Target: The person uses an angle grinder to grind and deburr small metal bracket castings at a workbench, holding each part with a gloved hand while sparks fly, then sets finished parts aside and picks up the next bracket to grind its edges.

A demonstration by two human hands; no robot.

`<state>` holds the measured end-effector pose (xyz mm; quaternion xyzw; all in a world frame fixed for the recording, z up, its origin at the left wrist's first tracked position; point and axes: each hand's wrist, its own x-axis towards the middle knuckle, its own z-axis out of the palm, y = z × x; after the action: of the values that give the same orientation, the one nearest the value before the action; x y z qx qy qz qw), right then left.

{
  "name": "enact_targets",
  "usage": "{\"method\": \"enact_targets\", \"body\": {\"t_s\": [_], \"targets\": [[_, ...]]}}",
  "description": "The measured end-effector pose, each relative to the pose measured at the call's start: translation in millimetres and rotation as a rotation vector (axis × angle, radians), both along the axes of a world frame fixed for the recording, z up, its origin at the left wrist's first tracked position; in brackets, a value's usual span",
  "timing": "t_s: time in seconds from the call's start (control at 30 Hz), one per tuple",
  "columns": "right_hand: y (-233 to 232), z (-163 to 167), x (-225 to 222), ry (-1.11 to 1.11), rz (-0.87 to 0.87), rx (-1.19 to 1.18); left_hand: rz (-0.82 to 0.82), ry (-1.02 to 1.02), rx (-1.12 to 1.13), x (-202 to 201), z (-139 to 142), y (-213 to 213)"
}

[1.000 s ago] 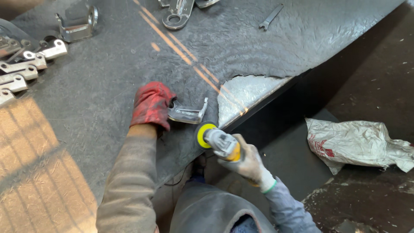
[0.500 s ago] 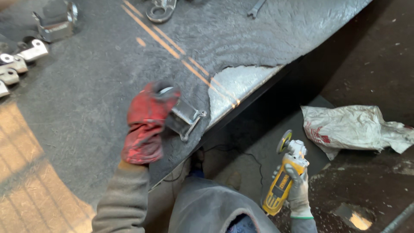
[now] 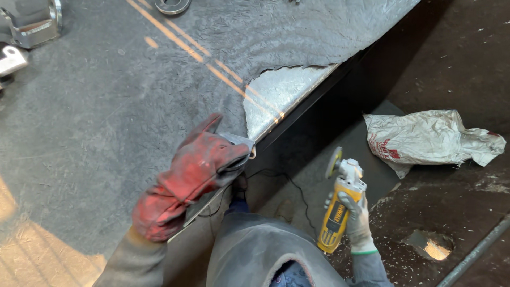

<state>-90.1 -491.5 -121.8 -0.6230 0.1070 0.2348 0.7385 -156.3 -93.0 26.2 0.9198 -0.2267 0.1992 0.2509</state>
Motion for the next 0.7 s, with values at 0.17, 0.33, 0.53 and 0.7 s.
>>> {"method": "enact_targets", "body": {"t_s": [0.17, 0.33, 0.53, 0.7], "targets": [[26.7, 8.5, 10.1, -0.056, 0.178, 0.042, 0.07, 0.022, -0.119, -6.3, -13.7, -6.7], [61.6, 18.9, 14.3, -0.091, 0.331, 0.19, 0.055, 0.154, -0.07, 9.6, -18.9, 2.9], [110.0, 31.2, 24.1, -0.106, 0.43, 0.344, -0.028, 0.292, -0.23, 12.3, -20.0, 19.9], [126.6, 35.6, 28.5, -0.111, 0.498, 0.352, 0.006, 0.295, -0.223, 9.0, -18.3, 19.6]]}}
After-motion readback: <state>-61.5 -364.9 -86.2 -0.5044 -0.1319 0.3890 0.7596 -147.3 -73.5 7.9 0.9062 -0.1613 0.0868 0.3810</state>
